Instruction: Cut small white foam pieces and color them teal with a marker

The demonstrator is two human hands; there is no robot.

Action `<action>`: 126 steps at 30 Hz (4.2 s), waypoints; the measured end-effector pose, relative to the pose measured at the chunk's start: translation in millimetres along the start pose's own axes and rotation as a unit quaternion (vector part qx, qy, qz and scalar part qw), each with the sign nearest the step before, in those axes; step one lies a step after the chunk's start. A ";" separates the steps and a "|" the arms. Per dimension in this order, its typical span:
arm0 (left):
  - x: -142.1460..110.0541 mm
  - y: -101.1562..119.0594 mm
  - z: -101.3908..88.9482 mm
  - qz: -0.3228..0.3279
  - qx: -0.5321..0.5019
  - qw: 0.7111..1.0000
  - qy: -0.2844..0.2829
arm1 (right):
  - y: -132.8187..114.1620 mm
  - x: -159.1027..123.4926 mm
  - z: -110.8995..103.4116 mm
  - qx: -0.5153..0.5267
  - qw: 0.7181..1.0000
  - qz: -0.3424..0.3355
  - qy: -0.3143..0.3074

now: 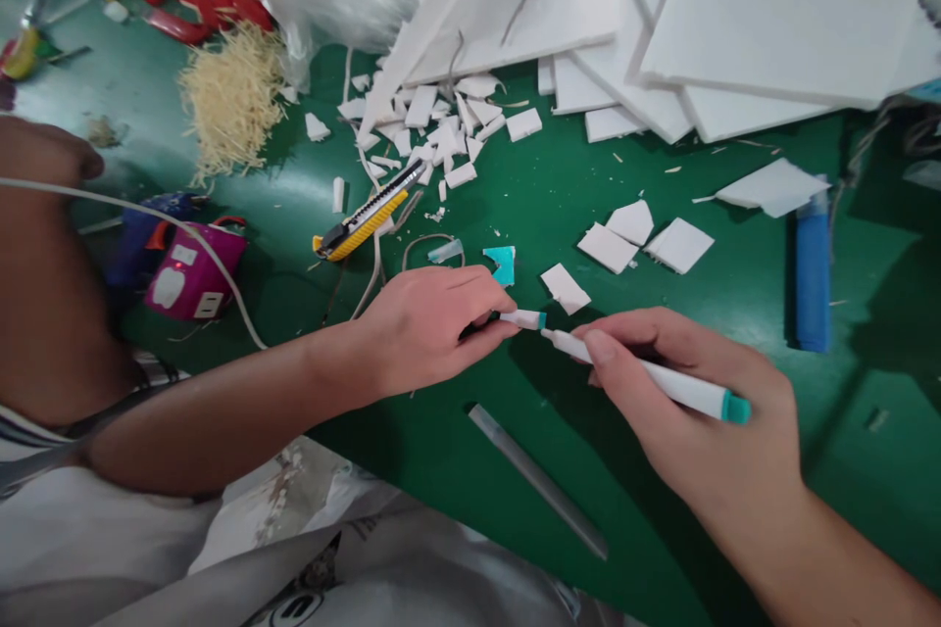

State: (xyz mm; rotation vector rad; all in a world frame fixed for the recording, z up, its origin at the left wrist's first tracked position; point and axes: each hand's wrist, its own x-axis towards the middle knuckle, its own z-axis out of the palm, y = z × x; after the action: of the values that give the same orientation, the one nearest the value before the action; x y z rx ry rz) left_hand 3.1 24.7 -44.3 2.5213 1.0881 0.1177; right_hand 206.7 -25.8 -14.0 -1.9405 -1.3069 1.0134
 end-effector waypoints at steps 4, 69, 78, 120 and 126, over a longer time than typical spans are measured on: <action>0.0 -0.3 0.4 0.004 -0.001 1.000 0.007 | -0.9 -1.8 -0.3 0.009 1.000 0.003 0.013; 1.4 1.4 -2.1 -0.012 0.015 1.000 -0.023 | 4.5 1.4 -0.3 0.039 0.999 -0.012 0.002; 1.2 1.9 -3.9 -0.012 0.019 0.999 -0.026 | 2.6 -1.0 -1.5 0.003 1.000 -0.007 0.000; -6.6 -3.2 -7.5 0.017 -0.045 0.999 0.012 | -3.5 -1.6 -3.4 0.001 1.000 0.015 0.025; -10.5 -6.4 -6.9 0.040 -0.063 0.996 0.054 | -3.5 -0.3 -2.6 0.013 0.999 0.027 0.024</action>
State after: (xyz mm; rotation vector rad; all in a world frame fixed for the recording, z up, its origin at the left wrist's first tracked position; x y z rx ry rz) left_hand -10.1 23.4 -39.6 2.4702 0.9861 0.3369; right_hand 207.1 -25.0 -9.8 -1.9789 -1.2158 0.9989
